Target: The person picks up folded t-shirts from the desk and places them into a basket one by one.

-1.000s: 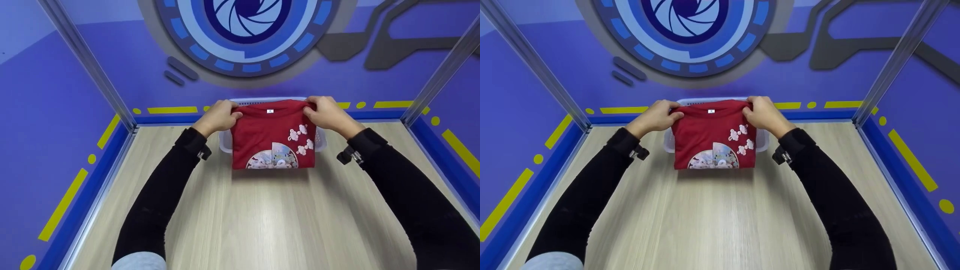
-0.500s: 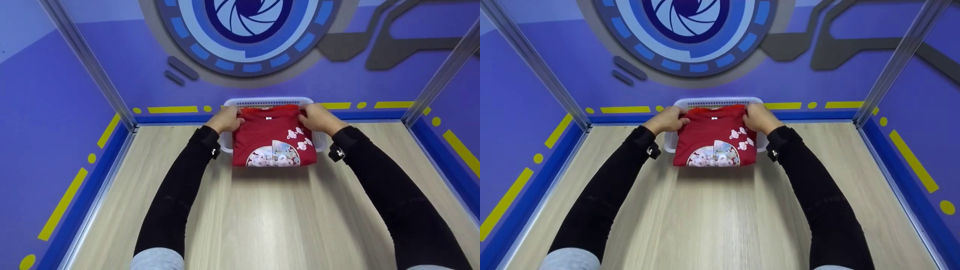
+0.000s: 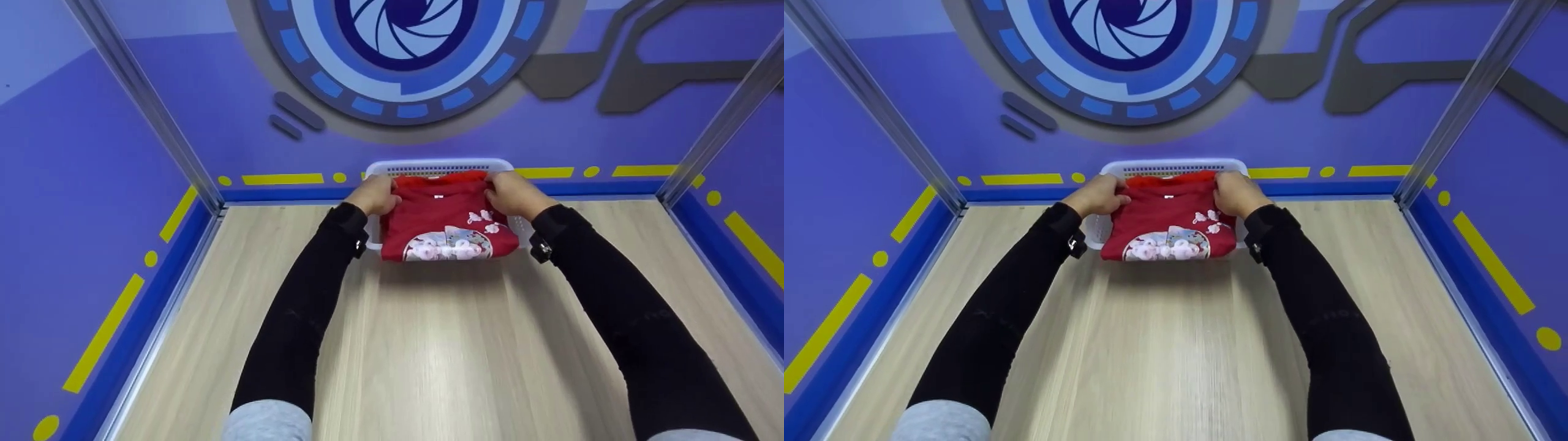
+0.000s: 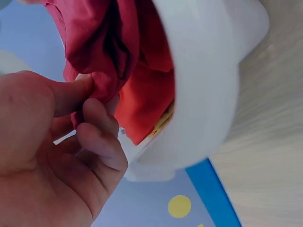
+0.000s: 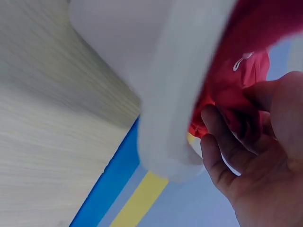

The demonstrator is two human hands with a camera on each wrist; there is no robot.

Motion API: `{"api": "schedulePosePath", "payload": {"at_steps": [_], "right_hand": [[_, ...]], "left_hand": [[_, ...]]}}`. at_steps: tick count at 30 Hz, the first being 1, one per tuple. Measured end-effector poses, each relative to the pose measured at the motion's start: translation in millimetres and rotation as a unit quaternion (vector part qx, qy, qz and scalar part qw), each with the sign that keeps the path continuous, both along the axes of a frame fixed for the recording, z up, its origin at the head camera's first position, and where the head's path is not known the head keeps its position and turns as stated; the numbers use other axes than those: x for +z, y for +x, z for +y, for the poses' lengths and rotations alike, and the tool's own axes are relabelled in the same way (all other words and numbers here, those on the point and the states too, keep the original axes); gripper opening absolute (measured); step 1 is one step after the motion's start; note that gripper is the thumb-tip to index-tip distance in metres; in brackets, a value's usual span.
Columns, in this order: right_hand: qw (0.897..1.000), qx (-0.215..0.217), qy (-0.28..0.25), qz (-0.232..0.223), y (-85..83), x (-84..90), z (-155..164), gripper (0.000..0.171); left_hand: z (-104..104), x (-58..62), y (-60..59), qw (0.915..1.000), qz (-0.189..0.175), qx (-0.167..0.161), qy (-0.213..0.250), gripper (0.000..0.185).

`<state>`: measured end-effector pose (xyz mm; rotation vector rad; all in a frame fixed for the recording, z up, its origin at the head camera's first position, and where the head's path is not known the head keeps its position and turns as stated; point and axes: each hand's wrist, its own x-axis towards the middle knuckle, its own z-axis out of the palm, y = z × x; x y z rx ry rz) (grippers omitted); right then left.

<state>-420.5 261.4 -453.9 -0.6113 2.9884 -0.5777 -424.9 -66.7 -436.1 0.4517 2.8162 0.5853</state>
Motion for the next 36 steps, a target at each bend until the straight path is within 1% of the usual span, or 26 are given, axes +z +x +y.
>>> {"api": "schedulePosePath", "payload": {"at_steps": [3, 7, 12, 15, 18, 20, 22, 23, 24, 26, 28, 29, 30, 31, 32, 35, 36], "right_hand": [[1.000, -0.010, 0.001, 0.011, -2.8, -1.4, -4, 0.020], [1.000, -0.024, -0.003, 0.016, -4.7, 0.3, -5, 0.022], [0.999, -0.029, -0.009, 0.009, -6.8, 0.7, -4, 0.024], [0.999, -0.029, -0.011, 0.009, -8.3, 0.6, -3, 0.022], [0.999, -0.032, -0.009, 0.007, -9.9, 1.2, -3, 0.024], [0.999, -0.036, -0.005, 0.001, -10.8, 1.5, -4, 0.025], [0.999, -0.040, 0.002, -0.004, -11.5, 2.3, -5, 0.027], [0.999, -0.041, 0.004, -0.006, -12.0, 2.7, -5, 0.028], [0.999, -0.042, 0.007, -0.008, -12.8, 2.9, -5, 0.028], [0.999, -0.044, 0.009, -0.004, -14.0, 4.3, -5, 0.027], [0.999, -0.046, 0.007, 0.004, -15.1, 6.1, -6, 0.029], [0.999, -0.048, 0.005, 0.009, -15.4, 7.0, -6, 0.030], [0.999, -0.049, 0.005, 0.013, -15.4, 8.1, -6, 0.031], [0.999, -0.051, 0.004, 0.017, -15.6, 8.7, -6, 0.032], [0.998, -0.054, 0.003, 0.020, -16.0, 9.1, -6, 0.032], [0.998, -0.064, 0.005, 0.021, -17.9, 9.2, -6, 0.033], [0.998, -0.067, 0.005, 0.020, -18.6, 9.3, -6, 0.032]], "left_hand": [[1, -2.6, -2.6, 0.9999, -0.005, 0.013, 0.004, 0.041], [3, -5.2, -6.0, 0.9992, -0.013, 0.034, 0.018, 0.043], [7, -6.9, -7.7, 0.9983, -0.005, 0.048, 0.031, 0.033], [9, -6.3, -8.2, 0.9979, -0.001, 0.053, 0.037, 0.036], [11, -3.6, -9.1, 0.9977, -0.001, 0.059, 0.032, 0.044], [11, -4.0, -13.1, 0.9979, -0.005, 0.059, 0.025, 0.044], [10, -8.3, -20.9, 0.9980, -0.008, 0.058, 0.024, 0.042], [8, -8.6, -22.5, 0.9982, -0.003, 0.057, 0.021, 0.041], [6, -19.4, -35.0, 0.9984, 0.008, 0.052, 0.018, 0.037], [4, -30.2, -50.6, 0.9987, 0.008, 0.048, 0.017, 0.033], [2, -42.2, -66.4, 0.9988, 0.017, 0.044, 0.009, 0.029], [2, -38.8, -65.1, 0.9986, 0.018, 0.049, 0.007, 0.029], [1, -50.3, -77.1, 0.9982, 0.031, 0.051, 0.005, 0.029], [1, -51.5, -80.1, 0.9980, 0.031, 0.055, 0.002, 0.033], [0, -55.2, -85.8, 0.9979, 0.027, 0.059, 0.001, 0.035], [-1, -67.9, -100.0, 0.9962, 0.051, 0.070, -0.007, 0.042], [0, -76.6, -109.6, 0.9964, 0.047, 0.070, -0.007, 0.044]]}}
